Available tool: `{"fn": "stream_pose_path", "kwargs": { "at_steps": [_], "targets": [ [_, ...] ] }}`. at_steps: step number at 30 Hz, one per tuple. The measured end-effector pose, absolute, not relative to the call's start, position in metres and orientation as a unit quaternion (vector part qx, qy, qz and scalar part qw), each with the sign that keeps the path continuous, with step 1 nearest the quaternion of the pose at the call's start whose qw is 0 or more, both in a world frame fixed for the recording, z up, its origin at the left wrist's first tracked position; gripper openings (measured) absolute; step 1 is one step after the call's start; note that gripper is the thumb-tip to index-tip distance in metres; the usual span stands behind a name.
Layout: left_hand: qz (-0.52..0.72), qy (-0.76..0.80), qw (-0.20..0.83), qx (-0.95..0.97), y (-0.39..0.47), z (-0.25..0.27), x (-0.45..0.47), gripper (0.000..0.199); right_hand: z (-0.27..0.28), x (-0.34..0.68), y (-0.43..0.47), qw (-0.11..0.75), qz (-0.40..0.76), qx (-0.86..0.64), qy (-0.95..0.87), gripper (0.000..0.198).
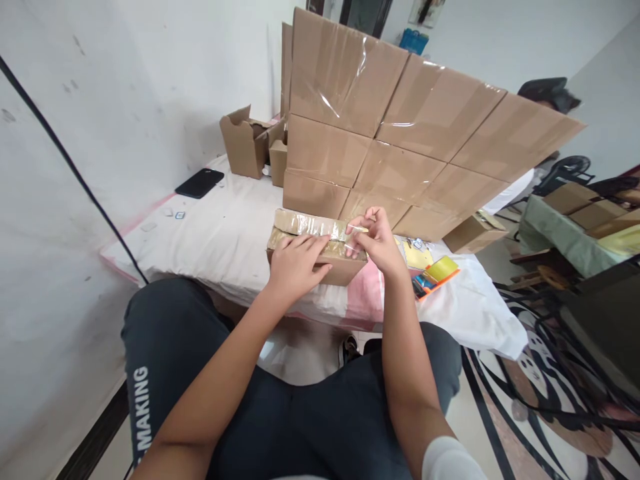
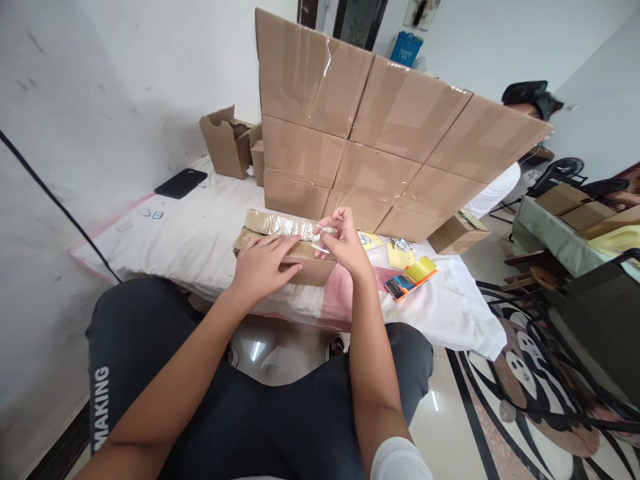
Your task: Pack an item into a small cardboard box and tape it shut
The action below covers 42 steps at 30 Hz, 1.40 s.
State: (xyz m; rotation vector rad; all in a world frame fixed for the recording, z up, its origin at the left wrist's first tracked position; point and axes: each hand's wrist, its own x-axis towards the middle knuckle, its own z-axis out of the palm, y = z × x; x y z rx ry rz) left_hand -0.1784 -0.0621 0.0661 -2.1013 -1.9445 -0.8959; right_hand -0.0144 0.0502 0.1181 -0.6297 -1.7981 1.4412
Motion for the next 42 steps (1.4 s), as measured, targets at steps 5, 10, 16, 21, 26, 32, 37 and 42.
{"fn": "stream_pose_path", "kwargs": {
  "at_steps": [5,10,16,21,26,32,37,42],
  "targets": [
    [-0.299,-0.642,0.076,-0.701,-0.062,0.065,-0.179,0.047,0.117,-0.015,0.050,0.375,0.550,-0.244,-0.705,0.047],
    [-0.298,-0.639,0.081,-0.704,-0.063,0.065,-0.179,0.045,0.119,-0.015,0.050,0.379,0.552,-0.240,-0.703,0.048],
    [-0.301,-0.636,0.085,-0.705,-0.064,0.065,-0.179,0.046,0.124,-0.013,0.047,0.395,0.539,-0.243,-0.703,0.047],
    [-0.298,-0.636,0.091,-0.706,-0.064,0.065,-0.179,0.045,0.128,-0.012,0.042,0.398,0.528,-0.238,-0.712,0.044],
    [-0.301,-0.633,0.088,-0.708,-0.065,0.064,-0.179,0.046,0.128,-0.013,0.040,0.387,0.513,-0.219,-0.735,0.043],
    [-0.299,-0.632,0.091,-0.709,-0.064,0.062,-0.179,0.048,0.129,-0.014,0.035,0.376,0.502,-0.227,-0.745,0.043],
    [-0.299,-0.631,0.100,-0.708,-0.064,0.062,-0.180,0.048,0.129,-0.014,0.033,0.377,0.490,-0.238,-0.749,0.044],
    [-0.298,-0.632,0.096,-0.709,-0.064,0.061,-0.180,0.048,0.124,-0.016,0.038,0.382,0.490,-0.252,-0.742,0.045]
  ]
}}
